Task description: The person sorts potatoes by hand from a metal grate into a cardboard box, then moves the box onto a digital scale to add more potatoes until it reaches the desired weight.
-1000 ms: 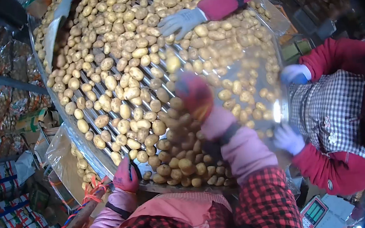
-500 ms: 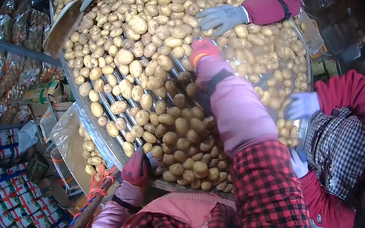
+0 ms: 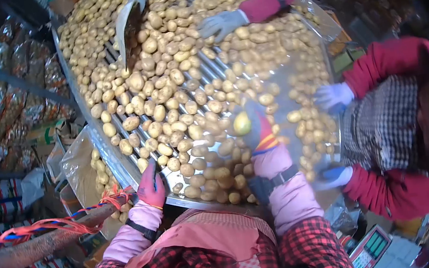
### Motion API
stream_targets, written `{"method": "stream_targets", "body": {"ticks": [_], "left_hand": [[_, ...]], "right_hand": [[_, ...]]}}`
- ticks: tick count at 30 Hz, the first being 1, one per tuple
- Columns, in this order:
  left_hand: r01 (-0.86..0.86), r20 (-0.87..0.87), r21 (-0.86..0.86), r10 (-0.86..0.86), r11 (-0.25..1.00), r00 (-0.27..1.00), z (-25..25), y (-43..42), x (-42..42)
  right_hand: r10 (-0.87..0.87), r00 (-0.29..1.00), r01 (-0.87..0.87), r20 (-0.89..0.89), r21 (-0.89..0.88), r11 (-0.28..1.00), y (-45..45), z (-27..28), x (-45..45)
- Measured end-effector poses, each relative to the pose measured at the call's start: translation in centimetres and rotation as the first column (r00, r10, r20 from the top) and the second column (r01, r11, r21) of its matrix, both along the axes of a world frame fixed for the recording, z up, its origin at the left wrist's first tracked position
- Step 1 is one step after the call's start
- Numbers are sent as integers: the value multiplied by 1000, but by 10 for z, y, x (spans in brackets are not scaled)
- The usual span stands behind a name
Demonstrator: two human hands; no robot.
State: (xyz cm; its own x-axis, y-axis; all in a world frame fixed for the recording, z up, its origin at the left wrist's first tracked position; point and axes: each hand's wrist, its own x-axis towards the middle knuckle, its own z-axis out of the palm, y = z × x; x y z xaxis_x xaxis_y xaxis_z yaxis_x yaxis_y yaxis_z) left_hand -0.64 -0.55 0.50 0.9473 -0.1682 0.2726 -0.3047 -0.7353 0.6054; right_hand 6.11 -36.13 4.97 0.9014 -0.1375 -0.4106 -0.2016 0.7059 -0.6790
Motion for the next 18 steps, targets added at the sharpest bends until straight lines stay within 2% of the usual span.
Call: {"method": "stream_targets", "body": {"ticks": [1, 2, 3, 4, 5, 6, 7, 8, 9, 10, 11, 13, 14, 16, 17, 18], "left_hand": [[12, -78, -91, -19, 996, 997, 14, -9, -1], [-86, -406, -323, -56, 942, 912, 16, -22, -5], [-151, -575, -549, -240, 822, 782, 18, -38, -9], [-285, -660, -701, -443, 654, 607, 28, -57, -5], [147, -452, -658, -545, 738, 706, 10, -65, -2], [338, -320, -642, -642, 688, 697, 9, -72, -7], [508, -178, -608, -728, 610, 661, 9, -79, -11], [473, -99, -732, -763, 491, 639, 45, -90, -15], [232, -279, -873, -830, 429, 484, 48, -89, -16], [-150, -414, -910, -860, 387, 298, 52, -87, -17], [-488, -511, -781, -848, 388, 143, 55, -85, -19], [-480, -503, -789, -852, 385, 144, 40, -74, -31], [-476, -500, -792, -854, 383, 145, 33, -68, -37], [-785, -227, -610, -973, 112, 38, 35, -53, -44], [-739, -198, -670, -975, 64, 95, 27, -43, -54], [-690, -167, -724, -974, 16, 153, 19, -32, -65]], "right_hand": [[4, 1000, -4, -3, 31, 1000, 1, -25, -24], [12, 1000, -11, -12, 64, 998, 9, -30, -40], [71, 973, 53, 219, -511, 858, 15, -34, -56], [255, 904, 216, 343, -882, 420, 35, -16, -70], [327, 890, 211, 318, -922, 324, 54, -2, -85], [393, 872, 216, 292, -950, 226, 74, 11, -100], [307, 917, 41, 255, -825, 563, 88, 21, -106], [282, 916, 53, 284, -785, 618, 83, 16, -113], [255, 915, 66, 313, -740, 670, 77, 11, -121], [226, 913, 80, 340, -692, 718, 72, 6, -128], [176, 935, 97, 307, -700, 707, 59, 21, -136], [187, 931, 172, 313, -828, 533, 37, 18, -156], [258, 905, 237, 338, -905, 354, 26, -2, -166], [308, 901, 164, 306, -896, 413, 8, -15, -176], [311, 917, -6, 248, -774, 634, 10, -19, -186], [393, 889, -100, 233, -740, 665, 32, -12, -181]]}}
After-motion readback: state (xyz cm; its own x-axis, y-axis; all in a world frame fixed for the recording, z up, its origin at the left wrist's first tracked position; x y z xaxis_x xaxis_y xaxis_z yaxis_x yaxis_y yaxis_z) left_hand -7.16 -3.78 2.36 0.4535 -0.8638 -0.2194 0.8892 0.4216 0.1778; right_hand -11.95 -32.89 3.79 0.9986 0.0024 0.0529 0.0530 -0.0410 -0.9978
